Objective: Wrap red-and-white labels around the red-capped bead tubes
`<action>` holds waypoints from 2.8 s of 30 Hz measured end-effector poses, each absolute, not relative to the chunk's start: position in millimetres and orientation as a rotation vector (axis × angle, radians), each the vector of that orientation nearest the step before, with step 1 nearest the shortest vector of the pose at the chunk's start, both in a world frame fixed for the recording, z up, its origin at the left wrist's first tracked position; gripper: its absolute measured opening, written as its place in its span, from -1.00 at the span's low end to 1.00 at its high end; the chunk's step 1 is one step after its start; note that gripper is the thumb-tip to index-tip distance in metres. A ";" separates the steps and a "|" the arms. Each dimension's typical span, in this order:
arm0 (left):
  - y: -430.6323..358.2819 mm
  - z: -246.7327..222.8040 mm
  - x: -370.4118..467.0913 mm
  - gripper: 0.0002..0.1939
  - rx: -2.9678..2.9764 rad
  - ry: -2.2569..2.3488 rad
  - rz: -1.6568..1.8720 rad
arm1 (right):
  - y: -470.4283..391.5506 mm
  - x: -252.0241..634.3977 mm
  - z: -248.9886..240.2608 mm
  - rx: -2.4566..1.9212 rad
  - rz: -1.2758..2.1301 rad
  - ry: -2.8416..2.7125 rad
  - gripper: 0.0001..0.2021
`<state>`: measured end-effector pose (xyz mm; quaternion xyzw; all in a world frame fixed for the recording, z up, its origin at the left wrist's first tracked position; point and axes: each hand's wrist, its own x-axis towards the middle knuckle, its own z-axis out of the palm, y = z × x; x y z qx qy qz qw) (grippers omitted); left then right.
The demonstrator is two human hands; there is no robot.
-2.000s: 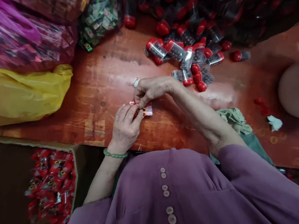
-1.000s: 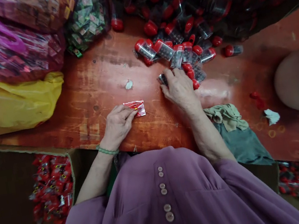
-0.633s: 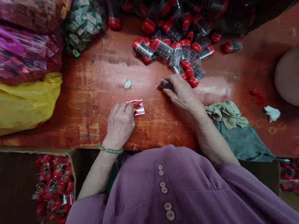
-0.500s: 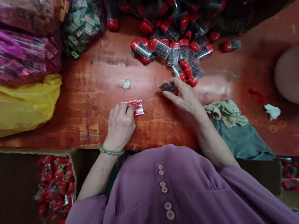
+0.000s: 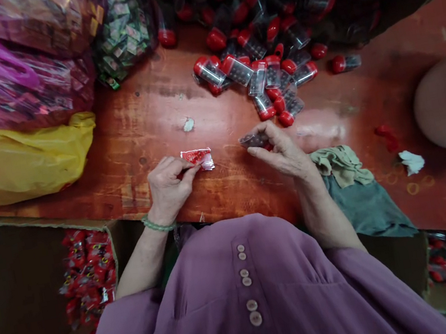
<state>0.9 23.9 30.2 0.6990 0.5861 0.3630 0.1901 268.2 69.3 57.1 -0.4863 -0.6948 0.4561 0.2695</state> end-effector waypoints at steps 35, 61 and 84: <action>-9.9 23.8 26.5 -0.81 0.761 1.178 0.893 | 21.2 212.8 44.9 -1.192 1.523 -1.158 -0.49; -23.6 34.4 33.3 -0.72 0.836 1.169 0.747 | 19.2 223.9 53.5 -1.262 1.590 -1.622 -0.78; -18.6 34.0 21.7 -0.44 0.415 0.974 0.910 | 11.6 225.0 39.3 -1.260 1.767 -1.332 -0.73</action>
